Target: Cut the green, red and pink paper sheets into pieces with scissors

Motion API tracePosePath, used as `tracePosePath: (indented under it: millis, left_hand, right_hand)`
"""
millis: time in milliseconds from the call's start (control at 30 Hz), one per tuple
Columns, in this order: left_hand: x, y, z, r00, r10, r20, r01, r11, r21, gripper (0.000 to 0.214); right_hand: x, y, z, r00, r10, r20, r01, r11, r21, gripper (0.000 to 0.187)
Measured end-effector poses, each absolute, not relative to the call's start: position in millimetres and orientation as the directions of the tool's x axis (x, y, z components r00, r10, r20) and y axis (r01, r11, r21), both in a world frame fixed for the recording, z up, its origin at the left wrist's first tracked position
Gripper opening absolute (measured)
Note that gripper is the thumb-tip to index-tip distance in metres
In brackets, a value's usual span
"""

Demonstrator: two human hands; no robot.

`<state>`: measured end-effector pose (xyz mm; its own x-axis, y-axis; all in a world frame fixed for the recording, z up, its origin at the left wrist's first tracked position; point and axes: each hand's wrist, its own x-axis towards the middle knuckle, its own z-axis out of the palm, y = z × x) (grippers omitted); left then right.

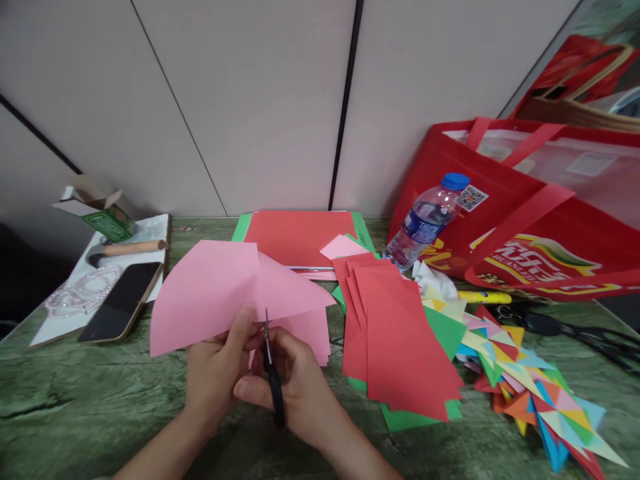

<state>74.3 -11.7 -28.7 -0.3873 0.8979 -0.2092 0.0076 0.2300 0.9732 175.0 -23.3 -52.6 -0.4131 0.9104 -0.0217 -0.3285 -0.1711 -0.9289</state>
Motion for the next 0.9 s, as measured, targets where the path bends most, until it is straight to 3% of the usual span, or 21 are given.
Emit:
tracePosePath:
  millis: [267,467,633,900]
  left_hand:
    - [74.3,-13.5,-28.9,-0.380,0.905,-0.190,0.066,0.232,0.970,0.041]
    - [74.7,-12.1,-27.0,-0.371,0.911,-0.181,0.052,0.215,0.975,0.039]
    - [73.1,-13.1,-29.9,-0.378,0.917,-0.129,0.160,0.202,0.966,0.039]
    - [73.0,-12.4,-29.7,-0.375,0.918,-0.127,0.198,0.213,0.957,0.042]
  right_hand:
    - [174.1,-23.4,-54.2,-0.399,0.917,-0.020,-0.321,-0.160,-0.934,0.039]
    - [174.9,-24.0,-56.6,-0.386,0.922,-0.012,-0.285,-0.131,-0.950,0.045]
    - [175.2,-23.7,-58.2,-0.390,0.921,-0.017,-0.275,-0.134,-0.952,0.050]
    - [174.2,-23.3,-58.7,-0.396,0.918,-0.009,-0.320,-0.147,-0.936,0.045]
